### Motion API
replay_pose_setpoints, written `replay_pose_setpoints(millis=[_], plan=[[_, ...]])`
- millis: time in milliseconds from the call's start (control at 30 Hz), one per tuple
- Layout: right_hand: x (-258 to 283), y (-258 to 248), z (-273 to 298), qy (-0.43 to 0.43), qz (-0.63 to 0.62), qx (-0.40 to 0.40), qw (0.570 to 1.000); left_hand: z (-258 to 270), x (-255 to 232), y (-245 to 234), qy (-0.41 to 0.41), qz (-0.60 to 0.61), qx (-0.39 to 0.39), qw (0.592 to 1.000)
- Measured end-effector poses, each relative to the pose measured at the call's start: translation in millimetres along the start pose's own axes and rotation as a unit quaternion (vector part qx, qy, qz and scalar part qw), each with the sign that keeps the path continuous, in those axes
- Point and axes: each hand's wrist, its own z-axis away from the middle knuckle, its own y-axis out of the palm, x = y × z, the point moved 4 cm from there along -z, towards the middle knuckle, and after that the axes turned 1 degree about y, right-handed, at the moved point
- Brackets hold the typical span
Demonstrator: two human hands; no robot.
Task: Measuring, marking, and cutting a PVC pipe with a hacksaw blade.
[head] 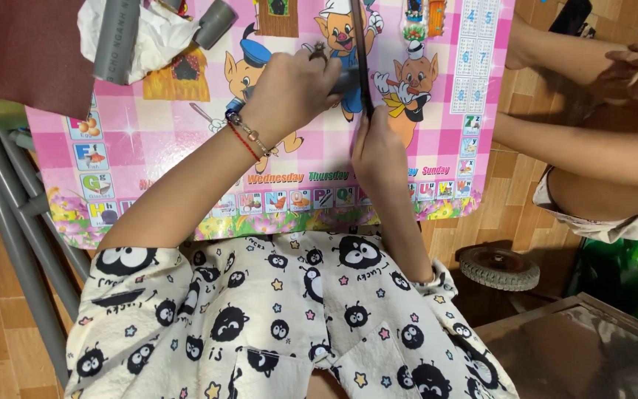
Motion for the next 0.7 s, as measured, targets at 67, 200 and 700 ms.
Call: replay_pose_setpoints(millis=[67,200,700], plan=[[0,-3,13,0.002,0.016,0.002,1.000,1,-2,-3,0.003,0.003,0.003,1.000],[2,-7,15,0.013,0.039,0.022,0.999,3,-4,0,-0.003,-0.010,-0.009,1.000],[3,-1,1,0.010,0.042,0.020,0.999,4,-1,-1,-0.011,0.019,0.008,1.000]])
